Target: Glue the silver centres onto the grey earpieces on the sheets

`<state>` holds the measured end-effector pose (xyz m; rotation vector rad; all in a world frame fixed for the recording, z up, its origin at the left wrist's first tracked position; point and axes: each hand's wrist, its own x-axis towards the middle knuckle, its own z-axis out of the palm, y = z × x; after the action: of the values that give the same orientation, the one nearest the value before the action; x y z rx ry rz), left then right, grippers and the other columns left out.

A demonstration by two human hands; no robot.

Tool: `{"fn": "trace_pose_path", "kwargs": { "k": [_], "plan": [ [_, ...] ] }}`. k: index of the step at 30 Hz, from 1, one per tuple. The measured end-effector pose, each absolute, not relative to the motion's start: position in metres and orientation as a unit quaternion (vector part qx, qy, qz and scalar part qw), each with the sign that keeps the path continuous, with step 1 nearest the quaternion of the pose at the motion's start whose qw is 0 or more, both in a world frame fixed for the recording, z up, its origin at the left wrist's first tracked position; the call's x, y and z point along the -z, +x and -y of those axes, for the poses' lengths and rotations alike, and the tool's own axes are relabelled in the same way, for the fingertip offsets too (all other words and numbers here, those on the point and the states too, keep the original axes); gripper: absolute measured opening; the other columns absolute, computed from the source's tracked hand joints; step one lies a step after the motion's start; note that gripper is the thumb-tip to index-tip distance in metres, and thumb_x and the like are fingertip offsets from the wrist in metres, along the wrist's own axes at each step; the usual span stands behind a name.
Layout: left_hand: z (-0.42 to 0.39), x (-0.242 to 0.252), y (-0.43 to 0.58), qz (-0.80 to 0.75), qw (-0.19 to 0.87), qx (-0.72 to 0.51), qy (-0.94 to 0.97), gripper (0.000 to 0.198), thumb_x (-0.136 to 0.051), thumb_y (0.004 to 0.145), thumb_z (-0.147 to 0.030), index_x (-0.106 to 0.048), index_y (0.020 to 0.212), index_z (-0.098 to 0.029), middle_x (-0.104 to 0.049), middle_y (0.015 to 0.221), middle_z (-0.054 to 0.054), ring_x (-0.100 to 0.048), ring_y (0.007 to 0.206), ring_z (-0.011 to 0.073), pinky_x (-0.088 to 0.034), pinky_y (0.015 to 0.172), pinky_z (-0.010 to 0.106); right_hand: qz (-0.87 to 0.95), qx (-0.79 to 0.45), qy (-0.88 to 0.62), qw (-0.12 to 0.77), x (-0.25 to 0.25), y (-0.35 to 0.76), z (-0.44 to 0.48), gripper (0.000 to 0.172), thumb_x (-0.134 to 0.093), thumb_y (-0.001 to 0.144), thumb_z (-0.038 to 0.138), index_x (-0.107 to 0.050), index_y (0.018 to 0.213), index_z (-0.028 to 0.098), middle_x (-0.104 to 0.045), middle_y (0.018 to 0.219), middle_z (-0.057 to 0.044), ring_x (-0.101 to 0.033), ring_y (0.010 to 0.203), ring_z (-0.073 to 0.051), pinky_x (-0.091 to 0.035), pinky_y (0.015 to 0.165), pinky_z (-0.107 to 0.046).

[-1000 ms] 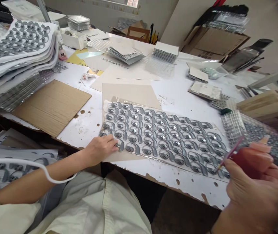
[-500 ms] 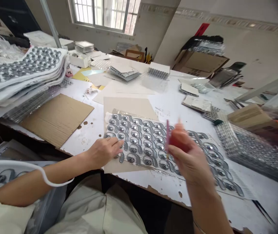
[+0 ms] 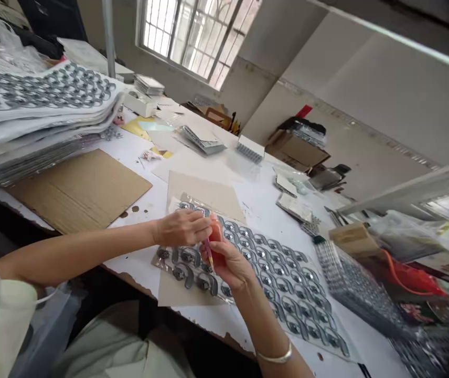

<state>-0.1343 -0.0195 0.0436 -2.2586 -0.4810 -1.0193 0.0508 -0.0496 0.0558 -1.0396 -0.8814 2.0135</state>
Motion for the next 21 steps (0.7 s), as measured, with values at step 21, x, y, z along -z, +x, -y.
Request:
{"fn": "trace_pose_path", "kwargs": {
  "k": [21],
  "plan": [
    [-0.026, -0.034, -0.219, 0.579, -0.139, 0.542, -0.593, 0.019, -0.067, 0.076, -0.023, -0.068, 0.094, -0.016, -0.063, 0.066, -0.002, -0.054, 0.056, 0.0092, -0.046, 0.056, 0.019, 0.330, -0.429, -0.535, 0.649, -0.033, 0.116, -0.009, 0.040, -0.076, 0.063, 0.042, -0.056, 0.090, 0.019, -0.062, 0.068, 0.001, -0.053, 0.050, -0.008, -0.044, 0.044, -0.020]
  ]
}}
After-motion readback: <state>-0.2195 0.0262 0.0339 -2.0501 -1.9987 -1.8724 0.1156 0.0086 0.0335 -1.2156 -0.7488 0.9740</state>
